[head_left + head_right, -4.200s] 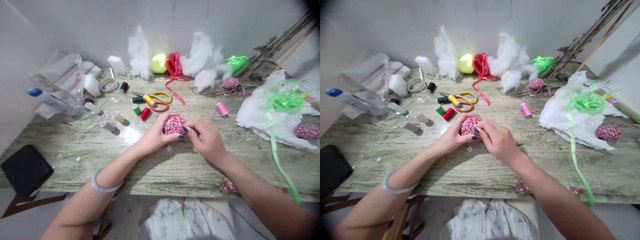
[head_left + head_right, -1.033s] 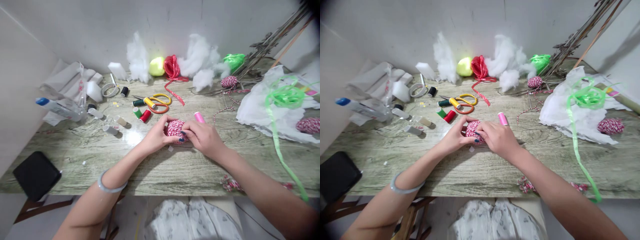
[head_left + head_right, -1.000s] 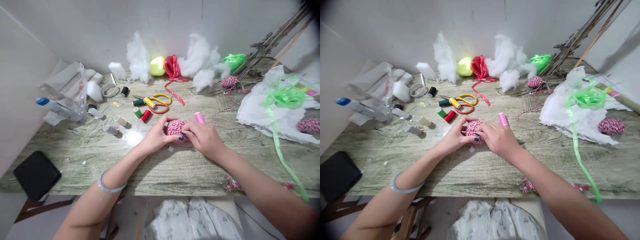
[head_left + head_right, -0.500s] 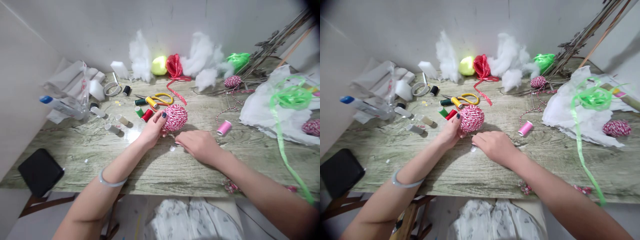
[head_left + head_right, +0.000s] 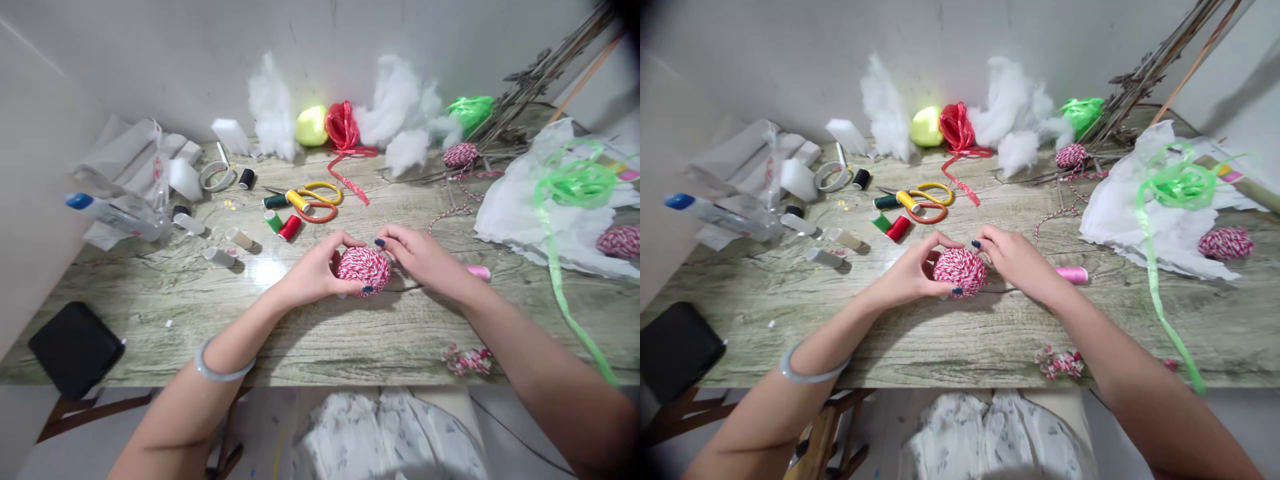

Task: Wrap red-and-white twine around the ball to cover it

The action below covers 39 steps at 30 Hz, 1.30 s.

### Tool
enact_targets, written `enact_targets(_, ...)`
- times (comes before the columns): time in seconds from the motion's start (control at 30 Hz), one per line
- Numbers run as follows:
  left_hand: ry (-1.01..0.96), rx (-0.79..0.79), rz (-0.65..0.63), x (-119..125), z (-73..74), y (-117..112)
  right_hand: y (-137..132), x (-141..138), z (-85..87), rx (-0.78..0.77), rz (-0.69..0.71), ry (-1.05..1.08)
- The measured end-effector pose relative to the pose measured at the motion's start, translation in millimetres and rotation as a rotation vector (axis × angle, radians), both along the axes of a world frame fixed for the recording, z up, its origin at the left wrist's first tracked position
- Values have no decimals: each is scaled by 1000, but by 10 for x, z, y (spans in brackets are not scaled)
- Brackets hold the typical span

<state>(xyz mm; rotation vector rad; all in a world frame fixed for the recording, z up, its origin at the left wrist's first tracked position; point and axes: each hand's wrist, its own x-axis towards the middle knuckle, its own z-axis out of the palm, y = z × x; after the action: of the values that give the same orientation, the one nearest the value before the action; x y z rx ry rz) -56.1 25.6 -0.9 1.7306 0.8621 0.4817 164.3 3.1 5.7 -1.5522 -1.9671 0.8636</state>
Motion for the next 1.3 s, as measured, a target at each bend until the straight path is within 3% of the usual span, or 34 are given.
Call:
enact_targets(0.1,49,97,54,9,-27,-4,-30,-41,-18,98,-20,15)
enact_targets(0.23,21,161,177,6,-96,36,-105,-110,-72,355,46,-57)
enact_targets(0.37,-50,164,279,-1,-145,78,-165,-176,-118,570,142,-158)
enact_targets(0.5,-149,90,336,11,-156,109,-169,-196,-133,642,167,-239)
enact_targets(0.77,-324,-91,487,37,-221,163,-201,-277,-230,630,324,-387)
enact_targets(0.9,-414,-225,513,62,-220,146,-204,-293,-273,565,333,-478)
enact_targets(1.1,-504,-384,440,83,-184,107,-169,-263,-219,404,287,-572)
enact_targets(1.3,-493,-344,285,27,-168,92,-99,-175,-260,287,189,-516)
